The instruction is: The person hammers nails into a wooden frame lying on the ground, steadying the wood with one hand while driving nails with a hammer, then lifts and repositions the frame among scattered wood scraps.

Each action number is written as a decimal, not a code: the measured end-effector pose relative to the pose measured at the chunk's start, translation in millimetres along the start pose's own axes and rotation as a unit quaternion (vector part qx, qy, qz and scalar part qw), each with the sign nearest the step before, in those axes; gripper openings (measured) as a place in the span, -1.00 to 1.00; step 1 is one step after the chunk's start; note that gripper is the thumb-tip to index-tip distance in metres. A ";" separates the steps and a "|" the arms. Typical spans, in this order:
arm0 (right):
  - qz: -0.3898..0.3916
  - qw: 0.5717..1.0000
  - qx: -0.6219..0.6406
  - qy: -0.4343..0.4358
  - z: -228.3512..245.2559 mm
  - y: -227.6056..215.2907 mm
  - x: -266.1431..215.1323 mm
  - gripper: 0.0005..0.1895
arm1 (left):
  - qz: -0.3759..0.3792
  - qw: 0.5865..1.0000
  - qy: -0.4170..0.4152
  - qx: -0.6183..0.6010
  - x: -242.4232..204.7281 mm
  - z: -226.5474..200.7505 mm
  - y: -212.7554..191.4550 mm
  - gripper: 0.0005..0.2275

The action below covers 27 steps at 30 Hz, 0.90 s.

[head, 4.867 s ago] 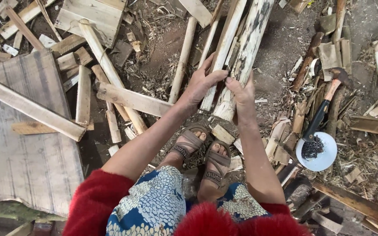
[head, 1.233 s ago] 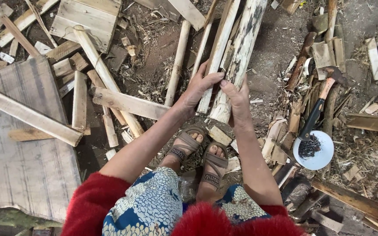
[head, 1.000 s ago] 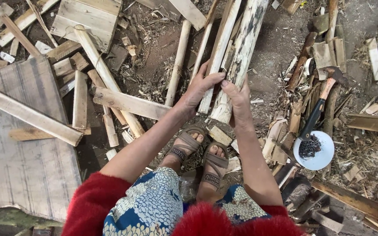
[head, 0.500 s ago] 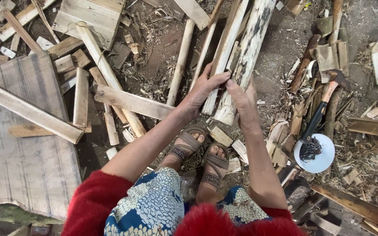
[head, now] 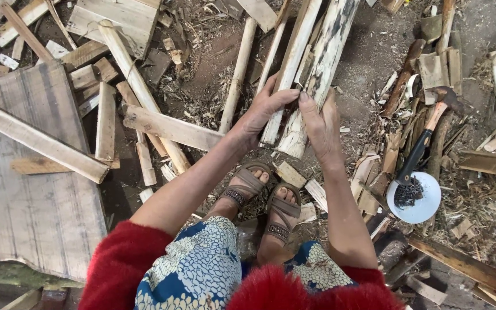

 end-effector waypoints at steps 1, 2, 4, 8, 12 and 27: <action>-0.003 1.000 0.001 -0.008 2.0 0.1 0.6 -0.34 | 0.003 1.000 0.001 0.001 -0.9 -0.4 -0.5 -0.17; -0.006 1.000 0.001 -0.016 4.0 0.2 1.2 -0.36 | 0.006 1.000 0.002 0.002 -1.8 -0.8 -0.9 -0.17; -0.008 1.000 0.000 -0.015 -5.9 -0.8 1.3 -0.37 | 0.009 1.000 0.003 0.006 -2.2 0.0 0.0 -0.18; -0.024 0.999 -0.040 -0.009 -1.6 -6.0 -1.5 -0.28 | 0.003 1.000 -0.003 -0.010 -0.9 1.1 1.6 -0.17; -0.043 0.994 -0.100 -0.001 6.8 -8.7 -3.7 -0.10 | 0.010 0.999 -0.031 -0.024 -1.6 1.2 2.4 -0.13; -0.028 0.993 -0.057 0.102 44.9 -22.1 66.1 0.00 | 0.041 0.968 -0.114 -0.218 3.7 1.1 14.5 -0.10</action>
Point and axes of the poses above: each hand's wrist, its own x-axis towards the middle knuckle, its own y-axis out of the palm, z = x × y, the point moved 4 cm from there along x, towards the middle knuckle, and after that the axes turned 13 degrees about -x, right-handed, at the moved point
